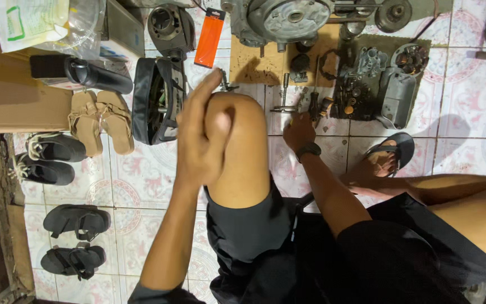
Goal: The person uses a socket wrench to tighten or loosen a bolt on a small metal component. They then switch to a yellow-handled screwdriver to work on a larger engine block, manipulating internal parts.
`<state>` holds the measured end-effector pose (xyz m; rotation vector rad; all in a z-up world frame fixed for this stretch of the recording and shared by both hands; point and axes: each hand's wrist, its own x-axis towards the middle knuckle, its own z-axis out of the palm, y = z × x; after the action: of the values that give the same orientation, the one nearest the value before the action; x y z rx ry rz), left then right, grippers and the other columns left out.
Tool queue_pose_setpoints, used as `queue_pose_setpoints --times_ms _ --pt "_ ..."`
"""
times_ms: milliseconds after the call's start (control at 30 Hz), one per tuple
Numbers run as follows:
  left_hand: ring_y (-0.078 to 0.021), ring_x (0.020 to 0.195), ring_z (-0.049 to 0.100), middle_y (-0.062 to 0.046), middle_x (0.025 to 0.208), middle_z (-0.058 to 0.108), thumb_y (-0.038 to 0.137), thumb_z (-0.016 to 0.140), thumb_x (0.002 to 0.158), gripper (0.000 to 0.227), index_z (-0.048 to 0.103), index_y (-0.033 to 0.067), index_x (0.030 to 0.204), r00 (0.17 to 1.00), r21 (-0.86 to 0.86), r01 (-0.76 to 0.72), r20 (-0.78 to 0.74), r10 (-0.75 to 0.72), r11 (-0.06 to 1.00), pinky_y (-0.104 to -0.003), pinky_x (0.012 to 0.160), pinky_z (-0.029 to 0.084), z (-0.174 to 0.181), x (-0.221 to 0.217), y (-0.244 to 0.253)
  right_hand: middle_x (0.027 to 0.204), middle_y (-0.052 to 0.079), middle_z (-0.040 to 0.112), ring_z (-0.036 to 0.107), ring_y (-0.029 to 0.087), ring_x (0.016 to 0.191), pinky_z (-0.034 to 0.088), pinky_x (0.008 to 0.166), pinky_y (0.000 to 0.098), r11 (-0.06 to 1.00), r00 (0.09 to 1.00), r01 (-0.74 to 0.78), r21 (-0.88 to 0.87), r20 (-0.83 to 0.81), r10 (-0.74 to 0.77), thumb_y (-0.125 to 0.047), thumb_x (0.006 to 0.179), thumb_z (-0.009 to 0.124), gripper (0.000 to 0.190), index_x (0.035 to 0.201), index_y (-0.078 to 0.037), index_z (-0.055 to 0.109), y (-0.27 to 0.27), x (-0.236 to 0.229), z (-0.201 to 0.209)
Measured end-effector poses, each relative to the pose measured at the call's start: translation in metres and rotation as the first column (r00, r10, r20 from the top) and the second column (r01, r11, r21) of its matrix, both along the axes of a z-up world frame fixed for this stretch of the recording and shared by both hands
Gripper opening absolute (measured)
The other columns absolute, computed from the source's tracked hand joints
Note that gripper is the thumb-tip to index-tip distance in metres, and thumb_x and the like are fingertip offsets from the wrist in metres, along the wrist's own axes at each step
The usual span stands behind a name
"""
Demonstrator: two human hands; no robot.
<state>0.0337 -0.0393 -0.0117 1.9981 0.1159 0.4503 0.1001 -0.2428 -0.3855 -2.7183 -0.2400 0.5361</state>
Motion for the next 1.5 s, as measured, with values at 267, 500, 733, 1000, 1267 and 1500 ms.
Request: queue_pose_setpoints --times_ms 267,500,733,1000,1267,1500 --pt "-0.0261 0.113 0.055 -0.015 0.120 0.059 0.029 0.031 0.101 0.038 0.050 0.0033 0.121 0.906 0.135 -0.418 0.128 0.403 0.898 -0.036 0.097 0.044 -0.031 0.050 0.059 0.103 0.019 0.048 0.056 0.041 0.085 0.050 0.063 0.0521 0.995 0.973 -0.054 0.081 0.226 0.034 -0.019 0.077 0.057 0.030 0.101 -0.002 0.050 -0.008 -0.003 0.002" --pt "-0.0124 0.090 0.069 -0.006 0.104 0.073 0.058 0.033 0.080 0.060 0.062 0.0119 0.105 0.859 -0.361 -0.506 -0.132 0.494 0.783 -0.023 0.067 0.042 -0.003 0.060 0.052 0.095 0.019 0.052 0.057 0.039 0.080 0.048 0.061 0.0522 0.981 0.993 0.015 0.193 0.115 -0.037 -0.020 0.087 0.051 0.021 0.097 -0.002 0.054 -0.024 0.009 0.029" --pt "-0.0202 0.083 0.059 -0.016 0.101 0.060 0.029 0.047 0.102 0.024 0.053 0.0083 0.113 0.977 -0.249 -0.118 0.145 0.157 0.961 -0.026 0.077 0.051 0.063 0.058 0.011 0.092 0.013 0.068 0.065 0.036 0.084 0.051 0.068 0.0494 0.968 0.977 0.212 0.134 -0.009 -0.213 -0.026 0.083 0.052 0.024 0.097 -0.013 0.067 -0.044 0.002 0.005" --pt "-0.0208 0.095 0.059 -0.015 0.102 0.058 0.024 0.038 0.108 0.017 0.043 0.0076 0.111 0.990 -0.066 0.077 0.123 -0.068 0.995 -0.030 0.079 0.053 0.096 0.069 -0.036 0.079 0.012 0.062 0.059 0.032 0.071 0.044 0.054 0.0451 0.993 0.974 0.072 0.097 -0.220 -0.050 -0.043 0.094 0.044 0.040 0.085 -0.006 0.057 -0.045 -0.022 0.010" --pt "-0.0135 0.085 0.058 -0.010 0.094 0.061 0.028 0.046 0.098 0.024 0.054 0.0088 0.111 0.989 -0.334 -0.026 -0.149 -0.025 0.942 -0.024 0.074 0.053 0.047 0.076 -0.030 0.102 0.014 0.059 0.061 0.033 0.087 0.050 0.062 0.0460 0.993 0.981 0.107 -0.044 -0.161 -0.112 -0.037 0.083 0.067 0.048 0.116 -0.008 0.049 -0.019 -0.045 -0.025" --pt "-0.0134 0.080 0.057 -0.011 0.094 0.061 0.027 0.047 0.098 0.025 0.054 0.0073 0.111 0.982 -0.333 -0.060 -0.189 -0.004 0.941 -0.023 0.073 0.051 0.045 0.075 -0.026 0.086 0.015 0.057 0.061 0.030 0.066 0.050 0.047 0.0393 0.994 0.965 0.105 -0.043 0.247 -0.091 -0.016 0.080 0.068 0.039 0.112 -0.005 0.049 -0.014 -0.054 -0.046"
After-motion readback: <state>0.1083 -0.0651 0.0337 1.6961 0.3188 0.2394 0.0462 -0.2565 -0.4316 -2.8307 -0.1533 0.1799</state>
